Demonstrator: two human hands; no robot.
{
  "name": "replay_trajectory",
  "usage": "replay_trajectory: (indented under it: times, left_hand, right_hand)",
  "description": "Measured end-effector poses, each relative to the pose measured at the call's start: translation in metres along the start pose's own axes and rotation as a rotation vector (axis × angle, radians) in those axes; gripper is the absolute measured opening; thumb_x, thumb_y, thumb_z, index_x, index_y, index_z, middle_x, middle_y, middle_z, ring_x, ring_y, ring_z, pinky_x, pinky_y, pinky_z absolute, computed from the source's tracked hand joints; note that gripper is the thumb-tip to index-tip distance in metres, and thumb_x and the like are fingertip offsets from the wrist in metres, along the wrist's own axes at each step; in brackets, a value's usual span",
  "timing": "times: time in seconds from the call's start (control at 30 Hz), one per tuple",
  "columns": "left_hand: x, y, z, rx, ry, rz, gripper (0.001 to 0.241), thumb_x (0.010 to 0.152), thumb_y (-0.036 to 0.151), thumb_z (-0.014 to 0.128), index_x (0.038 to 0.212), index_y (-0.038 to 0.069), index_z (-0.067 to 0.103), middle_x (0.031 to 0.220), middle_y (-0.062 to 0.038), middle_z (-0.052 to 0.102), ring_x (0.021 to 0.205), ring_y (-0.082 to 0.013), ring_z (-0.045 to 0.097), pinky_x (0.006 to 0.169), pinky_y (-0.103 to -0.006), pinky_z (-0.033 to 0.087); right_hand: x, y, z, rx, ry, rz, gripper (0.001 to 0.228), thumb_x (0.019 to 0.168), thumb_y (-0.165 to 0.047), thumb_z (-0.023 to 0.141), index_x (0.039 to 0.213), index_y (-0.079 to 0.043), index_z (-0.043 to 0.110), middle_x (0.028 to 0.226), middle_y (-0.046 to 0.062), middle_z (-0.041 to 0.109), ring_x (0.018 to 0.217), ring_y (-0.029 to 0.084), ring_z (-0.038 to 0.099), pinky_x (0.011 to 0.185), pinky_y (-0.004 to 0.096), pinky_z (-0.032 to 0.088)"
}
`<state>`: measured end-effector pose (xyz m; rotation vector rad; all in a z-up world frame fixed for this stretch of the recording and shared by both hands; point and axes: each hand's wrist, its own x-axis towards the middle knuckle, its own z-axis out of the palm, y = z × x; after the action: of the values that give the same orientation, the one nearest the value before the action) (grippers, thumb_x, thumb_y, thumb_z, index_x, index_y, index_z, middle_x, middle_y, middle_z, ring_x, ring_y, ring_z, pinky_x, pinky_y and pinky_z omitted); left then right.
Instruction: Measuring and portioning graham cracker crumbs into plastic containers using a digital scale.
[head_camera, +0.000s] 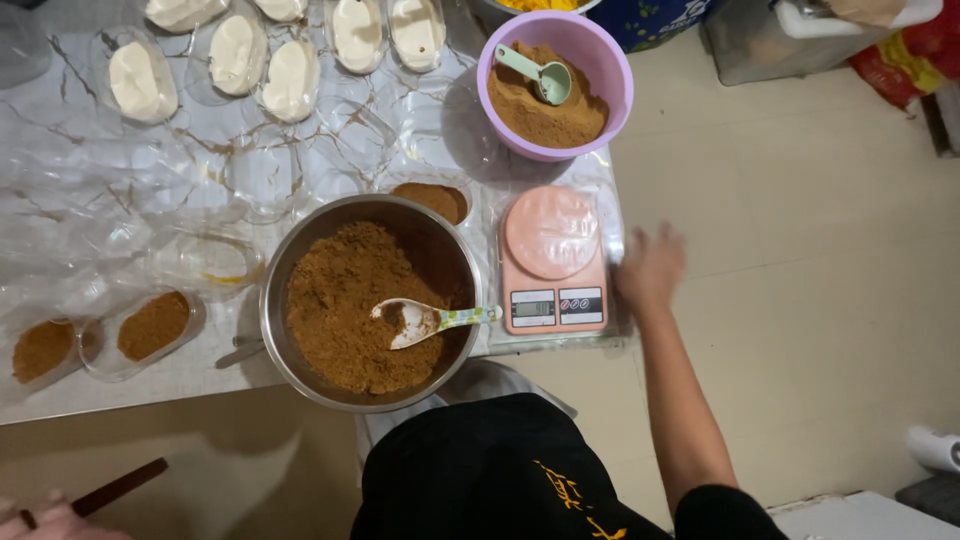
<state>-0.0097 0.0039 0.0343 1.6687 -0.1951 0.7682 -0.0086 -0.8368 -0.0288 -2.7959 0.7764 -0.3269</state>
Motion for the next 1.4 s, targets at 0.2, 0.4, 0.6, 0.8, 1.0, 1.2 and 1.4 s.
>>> replay_trajectory:
  times: [0.2, 0.4, 0.6, 0.8, 1.0, 1.2, 1.4]
  left_hand:
    - [-0.028, -0.075, -0.027, -0.042, 0.016, -0.008, 0.044, 0.118, 0.044, 0.035, 0.145, 0.010, 0.043, 0.146, -0.007, 0.043, 0.138, -0.0138, 0.045, 0.101, -0.0276, 0.047]
    - [-0.025, -0.034, 0.039, -0.086, -0.016, -0.036, 0.044, 0.118, 0.042, 0.034, 0.145, 0.008, 0.041, 0.146, -0.007, 0.041, 0.138, -0.0133, 0.044, 0.101, -0.0269, 0.048]
    - [0.011, 0.063, 0.129, -0.055, -0.068, -0.042, 0.046, 0.118, 0.046, 0.032, 0.138, 0.006, 0.044, 0.142, -0.008, 0.046, 0.131, -0.0153, 0.051, 0.094, -0.0268, 0.050]
    - [0.002, 0.077, 0.122, -0.085, 0.037, -0.081, 0.056, 0.119, 0.050, 0.024, 0.138, 0.003, 0.048, 0.139, -0.010, 0.052, 0.127, -0.0161, 0.055, 0.095, -0.0285, 0.052]
    - [-0.027, 0.062, 0.075, -0.039, 0.152, -0.220, 0.057, 0.115, 0.046, 0.018, 0.147, 0.005, 0.039, 0.139, -0.010, 0.053, 0.126, -0.0158, 0.057, 0.101, -0.0297, 0.058]
    - [-0.007, 0.144, 0.130, -0.167, 0.311, -0.345, 0.047, 0.113, 0.032, 0.029, 0.145, 0.003, 0.047, 0.128, -0.009, 0.055, 0.112, -0.0191, 0.057, 0.086, -0.0304, 0.054]
    - [-0.016, 0.258, 0.281, -0.473, -0.723, -0.360, 0.039, 0.110, 0.031, 0.037, 0.136, 0.007, 0.055, 0.144, -0.016, 0.055, 0.137, -0.0308, 0.052, 0.114, -0.0466, 0.040]
  right_hand:
    - [-0.065, 0.072, -0.034, 0.284, 0.381, 0.237, 0.036, 0.097, -0.008, 0.056, 0.130, -0.007, 0.072, 0.123, 0.019, 0.071, 0.106, 0.030, 0.069, 0.091, 0.043, 0.058]
    - [-0.072, 0.064, -0.057, 0.176, 0.100, 0.470, 0.025, 0.106, -0.023, 0.073, 0.128, -0.011, 0.075, 0.086, 0.020, 0.073, 0.071, 0.031, 0.068, 0.073, 0.043, 0.056]
    - [-0.043, -0.022, -0.034, 0.153, 0.118, -0.053, 0.054, 0.092, -0.018, 0.066, 0.143, -0.002, 0.056, 0.152, 0.026, 0.049, 0.136, 0.050, 0.044, 0.114, 0.056, 0.032]
    - [0.024, -0.053, -0.011, 0.649, -0.021, 0.193, 0.050, 0.103, -0.036, 0.052, 0.139, 0.000, 0.054, 0.124, 0.024, 0.067, 0.107, 0.037, 0.070, 0.091, 0.043, 0.054]
    - [0.034, -0.070, -0.013, 0.529, -0.085, 0.230, 0.058, 0.109, -0.047, 0.048, 0.140, 0.001, 0.054, 0.107, 0.025, 0.073, 0.102, 0.039, 0.070, 0.089, 0.043, 0.053]
    - [0.007, -0.072, -0.038, 0.531, -0.037, 0.147, 0.050, 0.104, -0.035, 0.060, 0.140, 0.000, 0.055, 0.119, 0.024, 0.071, 0.099, 0.035, 0.073, 0.086, 0.041, 0.055]
    - [-0.081, -0.107, -0.115, 0.802, 0.140, 0.110, 0.059, 0.106, -0.014, 0.059, 0.160, -0.005, 0.035, 0.167, 0.016, 0.036, 0.154, 0.030, 0.035, 0.120, 0.049, 0.035]
